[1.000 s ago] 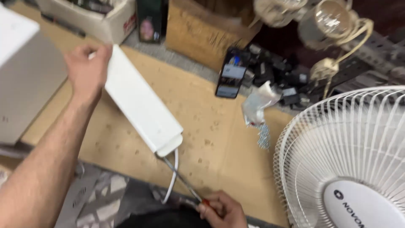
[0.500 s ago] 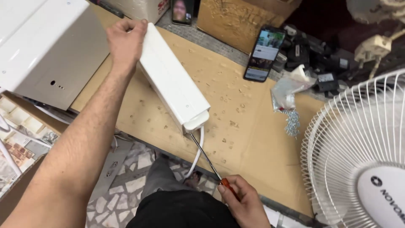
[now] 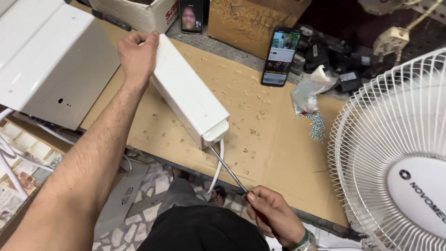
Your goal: The person attaches a white plastic cover to the bottom of a white electrical box using a red-handled screwdriver. They align the cover, insert screws, and tighten them to secure the piece in place.
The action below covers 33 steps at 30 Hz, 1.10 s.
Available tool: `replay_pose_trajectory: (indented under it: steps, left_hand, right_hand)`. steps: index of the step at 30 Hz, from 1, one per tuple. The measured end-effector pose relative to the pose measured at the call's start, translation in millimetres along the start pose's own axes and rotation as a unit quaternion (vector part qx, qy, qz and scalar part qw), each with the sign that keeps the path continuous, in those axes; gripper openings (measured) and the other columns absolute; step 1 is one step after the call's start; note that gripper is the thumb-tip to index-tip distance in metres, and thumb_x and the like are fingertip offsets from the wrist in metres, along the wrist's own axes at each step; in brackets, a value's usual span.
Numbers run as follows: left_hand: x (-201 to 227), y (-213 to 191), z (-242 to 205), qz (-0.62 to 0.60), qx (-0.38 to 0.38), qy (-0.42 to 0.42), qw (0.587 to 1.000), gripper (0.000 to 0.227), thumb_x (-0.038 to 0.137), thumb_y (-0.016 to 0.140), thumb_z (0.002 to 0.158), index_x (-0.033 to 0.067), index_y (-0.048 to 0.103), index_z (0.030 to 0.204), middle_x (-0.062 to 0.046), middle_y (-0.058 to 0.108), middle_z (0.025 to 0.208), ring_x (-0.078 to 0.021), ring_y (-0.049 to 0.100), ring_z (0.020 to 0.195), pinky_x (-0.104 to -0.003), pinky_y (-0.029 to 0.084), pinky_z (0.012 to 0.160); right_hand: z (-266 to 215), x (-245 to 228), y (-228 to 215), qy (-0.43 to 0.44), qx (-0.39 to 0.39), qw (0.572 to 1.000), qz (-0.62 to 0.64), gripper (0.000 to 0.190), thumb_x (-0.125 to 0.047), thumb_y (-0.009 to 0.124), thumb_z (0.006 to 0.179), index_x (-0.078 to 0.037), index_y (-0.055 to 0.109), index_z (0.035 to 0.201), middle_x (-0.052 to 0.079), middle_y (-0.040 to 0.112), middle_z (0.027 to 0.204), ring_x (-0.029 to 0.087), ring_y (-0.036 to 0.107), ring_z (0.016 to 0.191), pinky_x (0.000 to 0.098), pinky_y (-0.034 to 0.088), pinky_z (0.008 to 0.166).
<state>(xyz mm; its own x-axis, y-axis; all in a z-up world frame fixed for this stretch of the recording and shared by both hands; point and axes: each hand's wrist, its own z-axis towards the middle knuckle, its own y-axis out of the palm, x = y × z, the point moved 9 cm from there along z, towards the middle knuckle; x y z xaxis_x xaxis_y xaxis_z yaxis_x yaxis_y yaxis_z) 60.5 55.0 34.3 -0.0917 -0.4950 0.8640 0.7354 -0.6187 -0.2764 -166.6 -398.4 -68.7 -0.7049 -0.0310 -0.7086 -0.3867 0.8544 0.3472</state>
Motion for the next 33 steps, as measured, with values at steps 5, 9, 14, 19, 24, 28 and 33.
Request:
replay_pose_trajectory:
  steps: [5,9,14,19,24,28,33]
  left_hand:
    - [3.8,-3.4,-2.1,0.006,-0.010,0.000,1.000,0.028,0.027,0.077,0.093,0.0000,0.078,0.087,-0.008,0.075,0.077,-0.0130,0.066,0.070,-0.032,0.055,0.068]
    - [-8.9,-5.3,-1.8,-0.034,-0.011,-0.041,0.999,0.027,0.027,0.077,0.091,-0.0001,0.078,0.087,-0.007,0.076,0.079,-0.0122,0.069,0.072,-0.032,0.057,0.070]
    - [-5.1,-0.1,0.9,-0.005,-0.031,0.063,0.998,0.027,0.024,0.077,0.097,-0.0031,0.077,0.093,-0.012,0.076,0.084,-0.0167,0.071,0.078,-0.036,0.055,0.077]
    - [20.9,5.7,-3.9,-0.054,-0.099,0.091,0.989,0.021,0.016,0.071,0.101,-0.0043,0.073,0.097,-0.014,0.076,0.089,-0.0205,0.072,0.085,-0.037,0.056,0.082]
    - [43.1,-6.5,-5.9,-0.019,-0.116,0.173,0.978,0.012,0.008,0.070,0.101,-0.0042,0.073,0.104,-0.017,0.075,0.097,-0.0245,0.072,0.089,-0.039,0.055,0.079]
    - [40.9,-2.4,-4.7,-0.041,-0.173,0.167,0.970,0.010,0.002,0.063,0.103,-0.0053,0.069,0.108,-0.015,0.073,0.100,-0.0239,0.071,0.091,-0.036,0.055,0.082]
    - [23.8,9.6,-8.8,-0.123,-0.227,0.199,0.945,0.014,-0.004,0.059,0.104,-0.0054,0.071,0.113,-0.015,0.073,0.104,-0.0216,0.071,0.099,-0.036,0.057,0.096]
  right_hand:
    - [-4.7,39.3,-30.0,-0.067,0.027,0.991,-0.113,0.021,-0.021,0.063,0.103,0.000,0.063,0.103,0.003,0.059,0.069,0.008,0.046,0.049,0.0240,0.036,0.044]
    - [-16.8,36.8,-101.7,-0.223,0.129,0.915,-0.310,0.021,-0.016,0.074,0.096,0.001,0.070,0.108,0.003,0.069,0.082,0.010,0.062,0.072,0.0275,0.050,0.063]
    - [-43.9,-71.3,-73.4,-0.164,0.480,0.721,-0.472,0.036,-0.026,0.076,0.091,-0.004,0.065,0.117,0.010,0.073,0.092,0.024,0.070,0.080,0.0394,0.055,0.073]
    - [-4.6,-116.0,7.6,-0.339,0.449,0.727,-0.393,0.045,-0.028,0.072,0.091,-0.005,0.061,0.128,0.012,0.072,0.110,0.024,0.070,0.096,0.0376,0.059,0.082]
    - [70.7,-98.9,72.6,-0.235,0.258,0.937,-0.035,0.052,-0.032,0.068,0.095,0.001,0.058,0.133,0.012,0.075,0.113,0.019,0.074,0.099,0.0338,0.061,0.083]
    - [83.9,-85.0,85.5,-0.208,0.277,0.935,0.080,0.059,-0.033,0.071,0.089,0.003,0.055,0.132,0.016,0.074,0.111,0.022,0.075,0.095,0.0365,0.064,0.080]
    - [76.2,-82.1,83.1,-0.214,0.322,0.917,0.101,0.060,-0.033,0.073,0.090,0.005,0.057,0.134,0.017,0.075,0.111,0.021,0.075,0.095,0.0349,0.064,0.083]
